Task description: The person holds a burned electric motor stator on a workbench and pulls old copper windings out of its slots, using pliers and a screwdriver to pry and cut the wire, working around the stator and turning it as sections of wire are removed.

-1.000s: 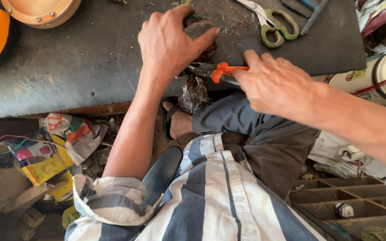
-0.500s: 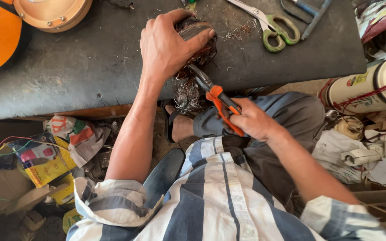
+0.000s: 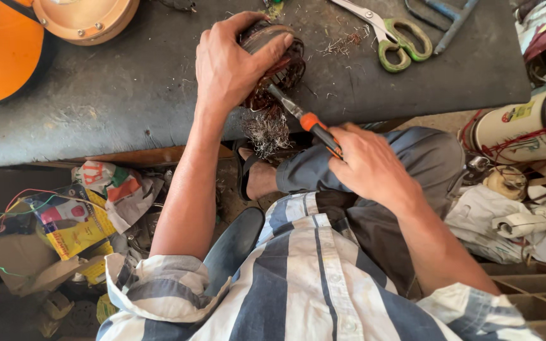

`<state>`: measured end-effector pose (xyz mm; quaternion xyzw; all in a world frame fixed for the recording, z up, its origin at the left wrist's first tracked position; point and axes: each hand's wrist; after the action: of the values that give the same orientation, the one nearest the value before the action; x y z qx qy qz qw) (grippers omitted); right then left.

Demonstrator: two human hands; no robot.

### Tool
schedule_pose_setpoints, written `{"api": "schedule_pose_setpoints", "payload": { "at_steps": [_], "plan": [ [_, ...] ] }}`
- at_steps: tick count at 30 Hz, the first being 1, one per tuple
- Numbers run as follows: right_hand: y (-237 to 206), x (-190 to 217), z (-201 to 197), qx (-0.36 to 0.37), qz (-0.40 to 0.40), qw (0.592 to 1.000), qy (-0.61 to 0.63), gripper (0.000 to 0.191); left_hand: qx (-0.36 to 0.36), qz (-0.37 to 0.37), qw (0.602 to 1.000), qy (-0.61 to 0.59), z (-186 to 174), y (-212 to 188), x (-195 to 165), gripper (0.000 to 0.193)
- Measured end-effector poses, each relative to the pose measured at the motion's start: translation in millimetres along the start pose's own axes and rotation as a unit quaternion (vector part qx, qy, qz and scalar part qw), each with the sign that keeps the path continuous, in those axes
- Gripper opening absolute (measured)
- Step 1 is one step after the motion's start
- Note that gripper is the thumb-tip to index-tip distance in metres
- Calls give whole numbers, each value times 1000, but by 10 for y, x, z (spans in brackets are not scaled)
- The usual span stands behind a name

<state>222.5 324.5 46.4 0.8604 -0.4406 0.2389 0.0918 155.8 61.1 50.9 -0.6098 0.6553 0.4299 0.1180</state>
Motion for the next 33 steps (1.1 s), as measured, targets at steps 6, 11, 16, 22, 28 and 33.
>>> {"api": "schedule_pose_setpoints", "payload": {
  "at_steps": [6,11,16,22,28,33],
  "plan": [
    [13,283,-125,-63,-32,976,-206,24,2,24,999,31,23,-15,-83,65],
    [12,360,-151,-54,-38,969,-237,21,13,11,999,33,24,-29,-98,63],
    [86,195,-114,21,-3,998,-60,29,20,13,1000,-2,-29,-26,16,59],
    [165,-36,60,69,-17,985,156,25,20,18,998,-63,-52,-92,117,56],
    [102,-112,297,139,93,896,411,22,16,34,991,-128,-61,-161,105,59],
    [56,-247,505,129,84,811,564,24,12,-17,978,-209,7,-253,179,71]
  ]
}}
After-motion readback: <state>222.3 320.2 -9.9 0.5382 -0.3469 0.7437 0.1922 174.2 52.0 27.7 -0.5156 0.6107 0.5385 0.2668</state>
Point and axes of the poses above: each hand's wrist, its own y-axis towards the middle knuckle, its own z-axis out of the palm, x = y × z, and after that the axes turned 2 degrees about x, right-handed
